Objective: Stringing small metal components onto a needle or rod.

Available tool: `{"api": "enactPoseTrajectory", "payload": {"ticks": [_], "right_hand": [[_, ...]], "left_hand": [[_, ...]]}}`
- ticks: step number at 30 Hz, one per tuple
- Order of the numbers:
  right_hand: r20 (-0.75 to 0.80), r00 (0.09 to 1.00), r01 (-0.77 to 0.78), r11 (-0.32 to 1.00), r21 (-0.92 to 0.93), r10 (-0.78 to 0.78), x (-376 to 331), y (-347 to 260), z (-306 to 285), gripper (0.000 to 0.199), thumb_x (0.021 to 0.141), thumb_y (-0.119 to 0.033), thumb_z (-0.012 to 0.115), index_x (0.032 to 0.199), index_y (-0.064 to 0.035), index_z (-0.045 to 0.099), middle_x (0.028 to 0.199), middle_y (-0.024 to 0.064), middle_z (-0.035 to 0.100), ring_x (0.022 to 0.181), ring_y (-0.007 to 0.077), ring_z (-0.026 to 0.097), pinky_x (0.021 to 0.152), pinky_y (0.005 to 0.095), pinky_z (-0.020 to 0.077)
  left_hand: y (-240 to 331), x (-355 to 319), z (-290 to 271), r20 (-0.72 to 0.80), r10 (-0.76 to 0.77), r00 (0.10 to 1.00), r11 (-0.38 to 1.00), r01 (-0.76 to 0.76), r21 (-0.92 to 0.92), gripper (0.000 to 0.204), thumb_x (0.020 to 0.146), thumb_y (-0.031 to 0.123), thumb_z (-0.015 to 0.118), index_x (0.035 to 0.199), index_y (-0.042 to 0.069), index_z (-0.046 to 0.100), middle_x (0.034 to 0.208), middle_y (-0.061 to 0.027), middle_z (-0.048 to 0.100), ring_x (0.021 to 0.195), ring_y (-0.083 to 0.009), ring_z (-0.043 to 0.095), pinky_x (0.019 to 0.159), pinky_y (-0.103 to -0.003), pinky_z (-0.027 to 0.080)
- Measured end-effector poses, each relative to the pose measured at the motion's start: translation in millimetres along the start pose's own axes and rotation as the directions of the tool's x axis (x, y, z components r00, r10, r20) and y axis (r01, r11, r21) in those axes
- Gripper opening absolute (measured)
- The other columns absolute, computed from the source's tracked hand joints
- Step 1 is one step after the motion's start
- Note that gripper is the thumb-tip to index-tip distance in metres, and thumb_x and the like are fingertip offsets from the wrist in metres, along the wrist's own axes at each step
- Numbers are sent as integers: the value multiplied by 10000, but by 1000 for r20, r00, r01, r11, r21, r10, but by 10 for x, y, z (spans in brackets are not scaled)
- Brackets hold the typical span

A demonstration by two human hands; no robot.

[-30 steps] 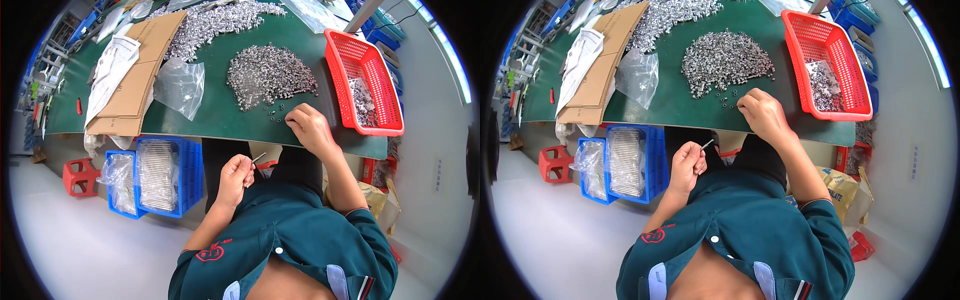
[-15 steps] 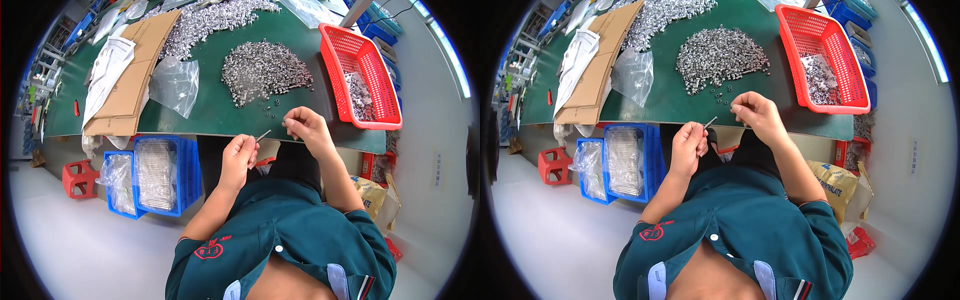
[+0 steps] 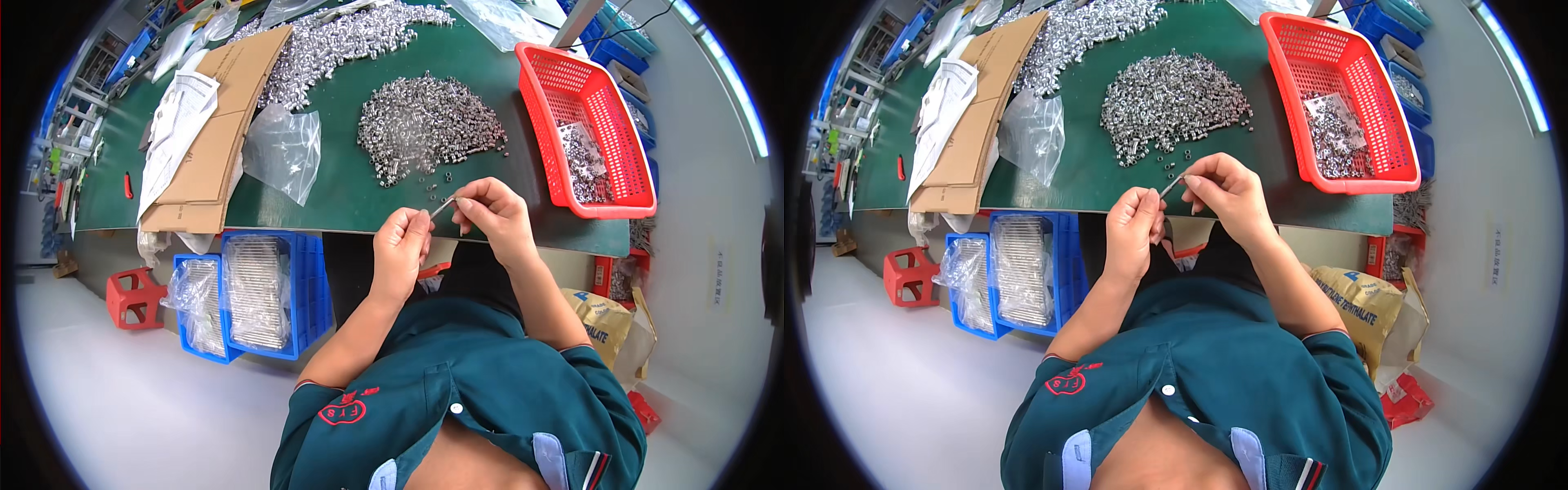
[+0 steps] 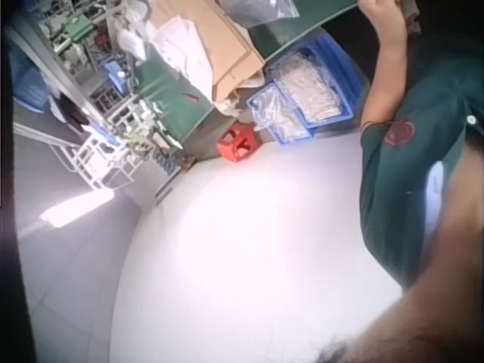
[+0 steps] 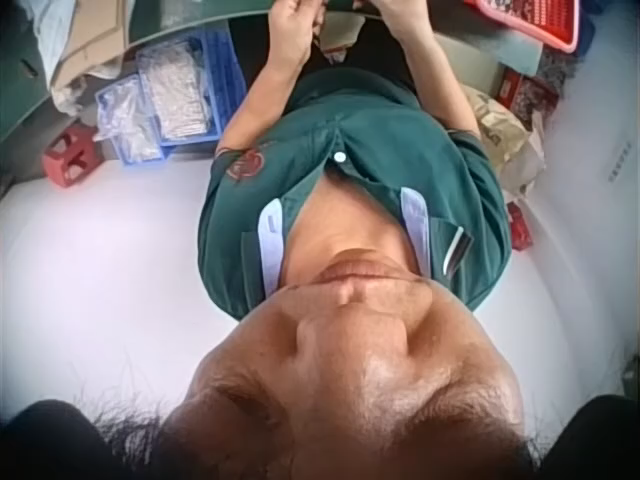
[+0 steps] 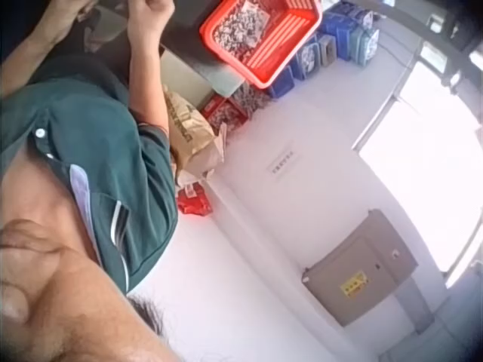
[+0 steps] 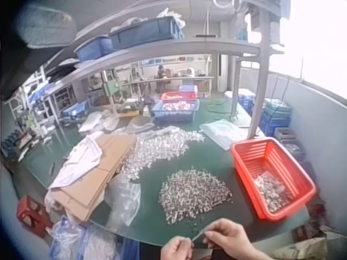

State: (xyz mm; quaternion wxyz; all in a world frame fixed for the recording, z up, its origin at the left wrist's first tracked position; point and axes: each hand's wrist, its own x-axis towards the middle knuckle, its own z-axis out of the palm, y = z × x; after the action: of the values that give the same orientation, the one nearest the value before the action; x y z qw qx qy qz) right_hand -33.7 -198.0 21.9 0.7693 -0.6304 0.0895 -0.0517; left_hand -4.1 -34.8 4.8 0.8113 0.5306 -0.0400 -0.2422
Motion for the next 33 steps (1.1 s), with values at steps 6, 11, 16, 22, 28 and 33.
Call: {"api": "enactPoseTrajectory", "payload": {"ticks": [6,11,16,22,28,33], "right_hand": [[-4,999,36,999,39,-36,46,-8,-27,64,880,14,541,941,18,561,891,92,635,712,103,594,595,222,489],[-13,997,78,997,-21,-78,33,-16,-25,88,865,49,543,944,14,558,919,101,631,729,104,598,611,223,496],[40,989,147,982,-119,-144,18,-37,-69,127,845,71,556,958,13,557,923,88,625,739,103,601,627,223,502],[120,991,98,953,-285,-66,4,-167,-60,195,814,52,611,1003,7,588,867,48,626,754,82,604,643,214,500],[121,992,80,880,-467,-26,34,-207,-42,180,797,16,653,974,-3,623,820,18,629,754,67,589,649,211,479],[129,941,295,573,-765,-313,147,-146,-65,128,770,-33,656,897,-25,649,813,77,618,728,218,626,649,299,502]], "left_hand": [[8,32,8,1,-9,1000,999,9,36,212,957,170,506,796,33,516,574,30,441,482,-28,360,437,-189,283],[-18,46,24,7,-6,1000,1000,6,10,212,954,173,512,797,31,519,577,31,442,484,-28,360,438,-190,284],[-21,50,37,18,-10,1000,1000,10,-14,215,952,183,520,801,31,524,573,32,441,482,-28,360,439,-191,285],[14,57,10,73,-16,997,1000,16,3,226,947,206,534,805,30,527,571,29,447,481,-28,359,440,-189,284],[36,15,-75,41,-17,999,998,19,-56,238,956,215,515,801,33,519,570,27,438,478,-33,361,447,-190,293],[96,-15,-217,-69,14,997,996,-20,-83,216,956,204,508,816,40,517,563,19,424,459,-43,343,434,-197,295]]}}
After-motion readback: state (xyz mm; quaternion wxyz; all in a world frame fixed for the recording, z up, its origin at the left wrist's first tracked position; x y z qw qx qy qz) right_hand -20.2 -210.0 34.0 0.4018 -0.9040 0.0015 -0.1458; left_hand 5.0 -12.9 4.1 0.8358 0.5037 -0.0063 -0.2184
